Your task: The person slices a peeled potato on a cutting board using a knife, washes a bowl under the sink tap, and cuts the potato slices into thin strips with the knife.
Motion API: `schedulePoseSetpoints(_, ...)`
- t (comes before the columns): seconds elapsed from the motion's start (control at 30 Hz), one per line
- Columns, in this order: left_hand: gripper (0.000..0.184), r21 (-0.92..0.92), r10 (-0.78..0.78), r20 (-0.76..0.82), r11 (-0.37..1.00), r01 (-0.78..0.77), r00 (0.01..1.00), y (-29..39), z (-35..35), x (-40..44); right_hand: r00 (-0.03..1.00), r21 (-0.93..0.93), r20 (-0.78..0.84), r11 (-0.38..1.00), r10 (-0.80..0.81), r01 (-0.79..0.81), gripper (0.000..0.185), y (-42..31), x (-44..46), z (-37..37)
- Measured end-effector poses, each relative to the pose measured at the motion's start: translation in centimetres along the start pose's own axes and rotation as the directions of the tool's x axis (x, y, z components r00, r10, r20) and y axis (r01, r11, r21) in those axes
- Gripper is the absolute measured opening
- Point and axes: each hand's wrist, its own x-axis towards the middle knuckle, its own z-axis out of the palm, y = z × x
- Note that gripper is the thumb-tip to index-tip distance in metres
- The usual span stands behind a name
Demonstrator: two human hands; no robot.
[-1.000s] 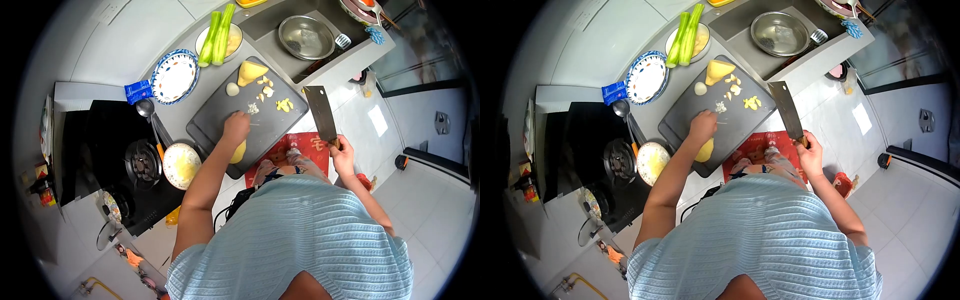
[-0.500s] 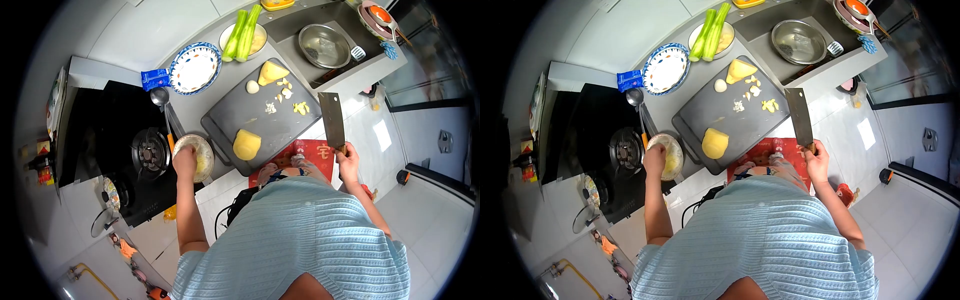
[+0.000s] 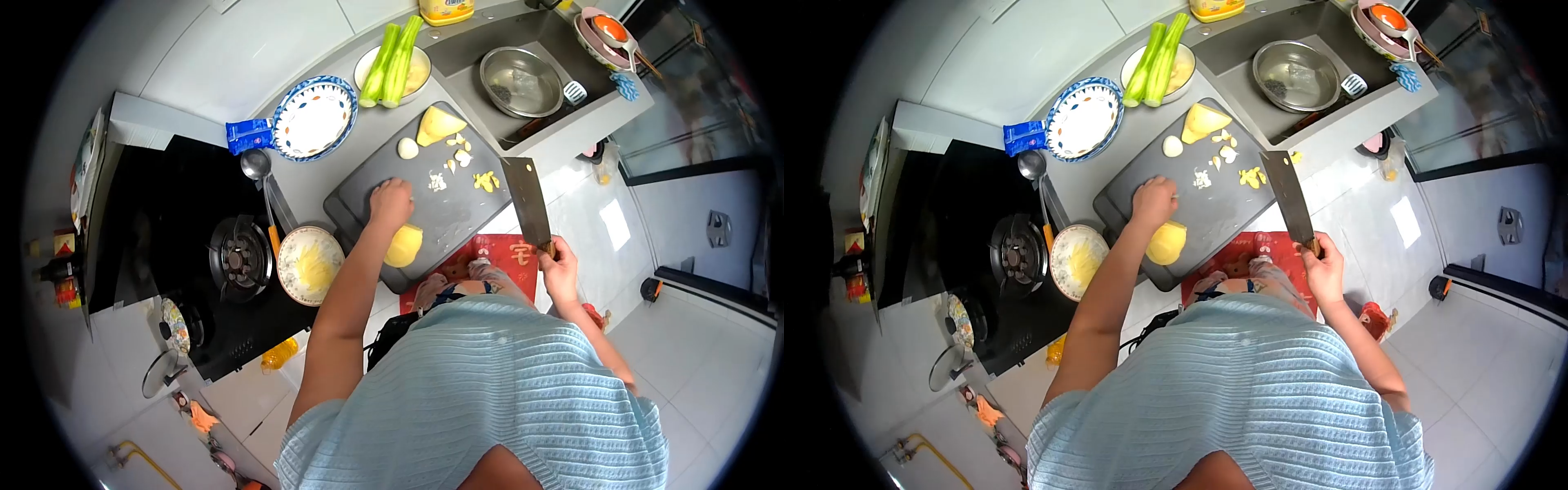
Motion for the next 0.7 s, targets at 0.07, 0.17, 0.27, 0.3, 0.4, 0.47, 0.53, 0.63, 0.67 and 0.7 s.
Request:
schedulePoseSetpoints(0.07,0.012,0.031,0.009,0.034,0.999,-0.01,0.999,-0.1,0.7,0.5,0.999,0.02,-0.021,0.999,-0.032,0.033,0.022,0.4,-0.5,-0.5)
schedulePoseSetpoints(0.17,0.011,-0.042,-0.008,0.156,0.999,0.015,0.988,-0.7,-1.1,0.4,0.999,0.039,-0.03,0.999,0.023,-0.022,0.022,1.0,-0.9,-1.1)
schedulePoseSetpoints(0.27,0.007,-0.262,-0.268,0.09,0.923,0.282,0.959,-1.4,-5.4,-1.6,0.997,0.086,-0.062,0.996,0.044,-0.038,0.021,1.7,-1.0,-1.4)
schedulePoseSetpoints(0.3,0.005,-0.262,-0.313,0.062,0.911,0.318,0.948,-2.0,-7.1,-2.8,0.995,0.088,-0.078,0.995,0.054,-0.047,0.02,1.7,-1.0,-1.5)
schedulePoseSetpoints(0.4,0.011,-0.182,-0.446,-0.013,0.881,0.437,0.895,-4.6,-11.1,-8.2,0.996,0.08,-0.067,0.996,0.055,-0.05,0.02,2.7,-0.3,-1.8)
schedulePoseSetpoints(0.47,0.015,-0.234,-0.596,0.026,0.777,0.584,0.803,-5.3,-13.0,-11.8,0.995,0.097,-0.091,0.995,0.047,-0.038,0.021,2.7,0.3,-1.3)
schedulePoseSetpoints(0.53,0.022,-0.015,-0.376,-0.193,0.925,0.38,0.906,-7.8,-11.3,-17.0,0.997,0.098,-0.045,0.993,0.064,-0.06,0.02,1.8,0.8,-0.7)
schedulePoseSetpoints(0.63,0.024,-0.034,-0.538,-0.358,0.825,0.565,0.763,-8.4,-10.2,-22.2,0.998,0.079,-0.023,0.995,0.065,-0.063,0.02,1.9,1.9,-0.1)
schedulePoseSetpoints(0.67,0.022,-0.146,-0.688,-0.435,0.691,0.708,0.581,-8.4,-9.5,-23.9,0.998,0.074,-0.006,0.996,0.058,-0.058,0.02,2.0,2.3,0.1)
schedulePoseSetpoints(0.7,0.023,-0.136,-0.718,-0.519,0.604,0.785,0.463,-7.7,-9.0,-25.0,0.999,0.08,0.019,0.996,0.047,-0.048,0.02,2.0,2.7,0.2)
